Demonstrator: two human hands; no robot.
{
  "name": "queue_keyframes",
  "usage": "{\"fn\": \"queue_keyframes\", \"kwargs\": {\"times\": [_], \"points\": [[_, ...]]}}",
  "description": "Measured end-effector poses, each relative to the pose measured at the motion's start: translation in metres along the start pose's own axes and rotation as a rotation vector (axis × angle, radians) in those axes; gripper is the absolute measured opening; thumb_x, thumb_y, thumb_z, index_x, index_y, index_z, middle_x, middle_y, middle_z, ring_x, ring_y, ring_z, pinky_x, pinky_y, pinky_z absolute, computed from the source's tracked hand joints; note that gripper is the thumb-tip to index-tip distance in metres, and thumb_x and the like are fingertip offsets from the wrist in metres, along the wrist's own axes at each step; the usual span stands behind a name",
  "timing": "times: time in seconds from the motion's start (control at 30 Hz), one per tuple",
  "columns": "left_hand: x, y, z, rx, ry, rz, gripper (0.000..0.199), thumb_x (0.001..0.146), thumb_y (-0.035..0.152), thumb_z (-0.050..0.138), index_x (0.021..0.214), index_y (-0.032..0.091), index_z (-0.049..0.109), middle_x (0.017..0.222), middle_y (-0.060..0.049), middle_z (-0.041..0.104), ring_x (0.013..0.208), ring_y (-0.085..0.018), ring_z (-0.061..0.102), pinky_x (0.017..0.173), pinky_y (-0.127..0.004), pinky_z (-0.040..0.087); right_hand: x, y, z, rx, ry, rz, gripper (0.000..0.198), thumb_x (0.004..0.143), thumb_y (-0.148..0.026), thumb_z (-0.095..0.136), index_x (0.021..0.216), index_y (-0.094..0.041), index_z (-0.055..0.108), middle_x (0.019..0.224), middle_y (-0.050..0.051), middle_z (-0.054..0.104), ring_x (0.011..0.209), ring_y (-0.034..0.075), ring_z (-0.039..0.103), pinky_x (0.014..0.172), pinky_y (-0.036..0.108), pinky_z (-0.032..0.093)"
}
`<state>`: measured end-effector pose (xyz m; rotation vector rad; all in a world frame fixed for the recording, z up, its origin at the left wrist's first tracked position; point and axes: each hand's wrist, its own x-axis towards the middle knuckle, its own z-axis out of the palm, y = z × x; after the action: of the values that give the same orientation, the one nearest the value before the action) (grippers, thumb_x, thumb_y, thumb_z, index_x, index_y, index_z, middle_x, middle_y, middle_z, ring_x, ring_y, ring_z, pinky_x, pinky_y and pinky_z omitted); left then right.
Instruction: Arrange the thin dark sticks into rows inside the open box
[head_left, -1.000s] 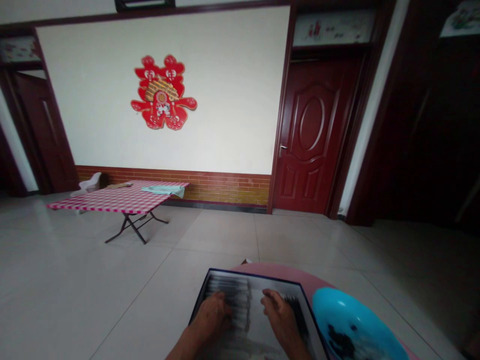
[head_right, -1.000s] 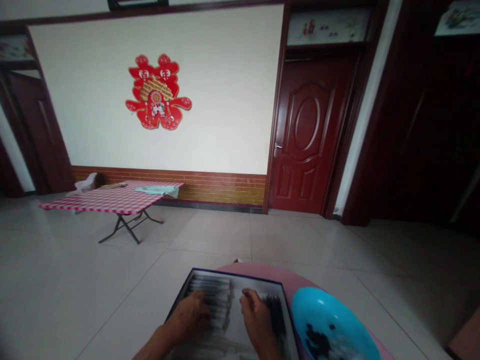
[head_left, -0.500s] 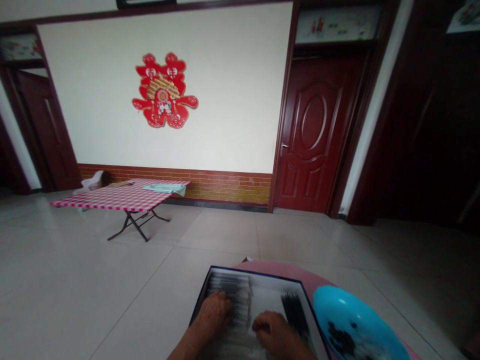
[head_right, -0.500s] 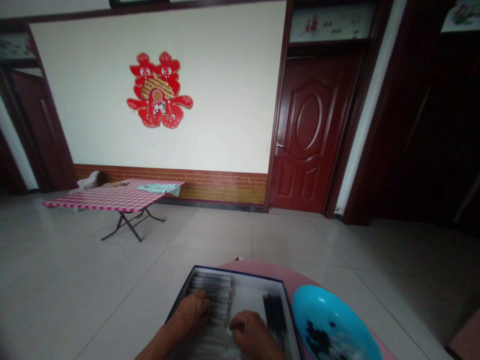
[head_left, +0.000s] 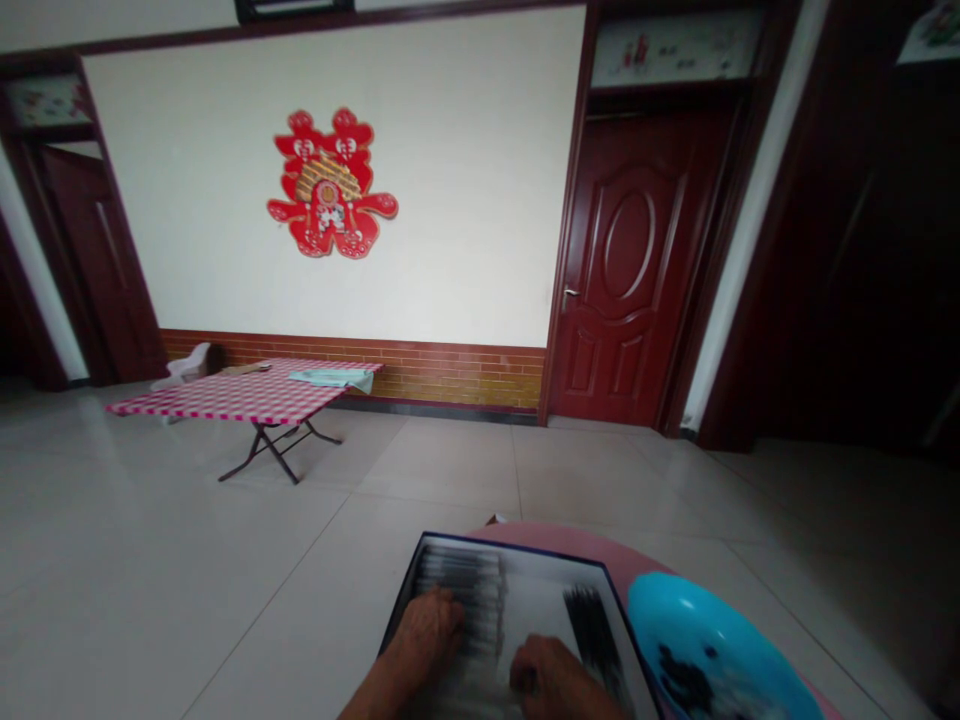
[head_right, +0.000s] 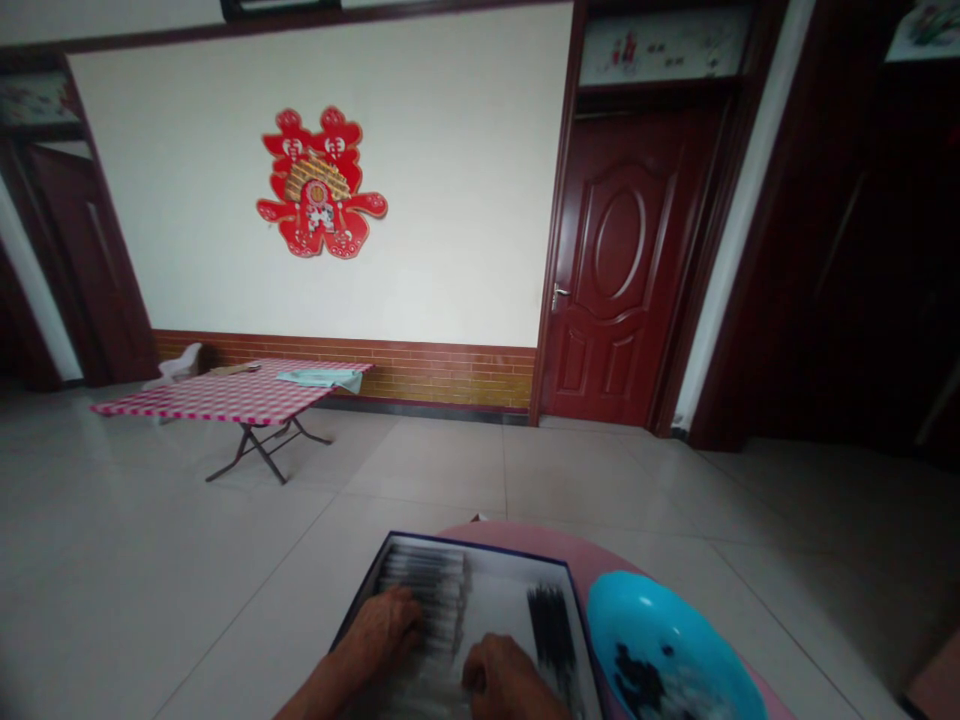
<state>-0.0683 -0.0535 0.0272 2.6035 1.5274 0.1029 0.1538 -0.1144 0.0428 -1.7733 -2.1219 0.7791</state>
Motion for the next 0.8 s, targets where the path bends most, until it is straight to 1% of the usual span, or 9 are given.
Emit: {"fn": "queue_keyframes", "kwargs": {"times": [0.23, 0.33, 0.43, 0.47, 0.57, 0.67, 0.8], "points": [[0.001, -0.005, 0.010, -0.011, 0.005, -0.004, 0.018, 0.085, 0.016, 0.050, 0.096, 0.016, 0.064, 0.103, -0.011, 0.066, 0.100, -0.026, 0.061, 0.086, -0.035, 0.045, 0.005, 0.004, 0.004, 0.033, 0.001, -0.007, 0.032, 0.071, -0.011, 0.047, 0.093, -0.021, 0.069, 0.099, 0.006, 0.070, 0.090, 0.018, 0.064, 0.076, 0.024, 0.043], [0.002, -0.006, 0.014, -0.006, -0.010, -0.009, 0.019, 0.085, 0.016, 0.049, 0.098, 0.015, 0.064, 0.103, -0.011, 0.067, 0.099, -0.026, 0.061, 0.085, -0.035, 0.046, 0.008, 0.000, 0.004, 0.021, -0.009, -0.051, 0.028, 0.074, -0.016, 0.048, 0.091, -0.021, 0.070, 0.098, 0.007, 0.071, 0.088, 0.018, 0.064, 0.076, 0.024, 0.043], [0.003, -0.007, 0.015, -0.001, -0.017, -0.019, 0.021, 0.085, 0.018, 0.049, 0.101, 0.015, 0.064, 0.106, -0.012, 0.066, 0.100, -0.027, 0.061, 0.086, -0.036, 0.045, 0.014, -0.003, 0.011, -0.032, 0.047, -0.099, 0.030, 0.082, -0.020, 0.042, 0.085, -0.019, 0.072, 0.092, 0.007, 0.072, 0.087, 0.019, 0.063, 0.077, 0.026, 0.042], [0.003, -0.007, 0.016, 0.001, -0.019, -0.023, 0.021, 0.086, 0.018, 0.049, 0.100, 0.015, 0.064, 0.105, -0.012, 0.067, 0.100, -0.027, 0.061, 0.086, -0.036, 0.045, 0.016, -0.002, 0.014, -0.053, 0.069, -0.101, 0.030, 0.083, -0.020, 0.042, 0.082, -0.018, 0.072, 0.089, 0.007, 0.072, 0.085, 0.020, 0.063, 0.076, 0.026, 0.041], [0.003, -0.007, 0.017, 0.001, -0.025, -0.032, 0.020, 0.086, 0.018, 0.049, 0.099, 0.016, 0.064, 0.102, -0.011, 0.068, 0.098, -0.026, 0.062, 0.085, -0.035, 0.045, 0.026, 0.001, 0.023, -0.072, 0.069, -0.094, 0.024, 0.077, -0.018, 0.048, 0.075, -0.018, 0.072, 0.080, 0.005, 0.072, 0.077, 0.019, 0.061, 0.070, 0.024, 0.040], [0.004, -0.007, 0.019, -0.004, -0.023, -0.038, 0.021, 0.086, 0.019, 0.049, 0.101, 0.015, 0.064, 0.104, -0.012, 0.067, 0.100, -0.027, 0.061, 0.087, -0.037, 0.044, 0.035, 0.003, 0.027, -0.055, 0.057, -0.088, 0.021, 0.070, -0.015, 0.053, 0.075, -0.018, 0.073, 0.076, 0.002, 0.072, 0.072, 0.017, 0.060, 0.065, 0.022, 0.039], [0.005, -0.008, 0.022, -0.028, -0.019, -0.046, 0.021, 0.087, 0.020, 0.047, 0.101, 0.015, 0.063, 0.105, -0.012, 0.067, 0.100, -0.028, 0.060, 0.087, -0.038, 0.043, 0.045, 0.001, 0.029, -0.093, -0.025, -0.056, 0.021, 0.064, -0.012, 0.054, 0.066, -0.016, 0.074, 0.064, 0.002, 0.070, 0.063, 0.016, 0.060, 0.057, 0.022, 0.036]]}}
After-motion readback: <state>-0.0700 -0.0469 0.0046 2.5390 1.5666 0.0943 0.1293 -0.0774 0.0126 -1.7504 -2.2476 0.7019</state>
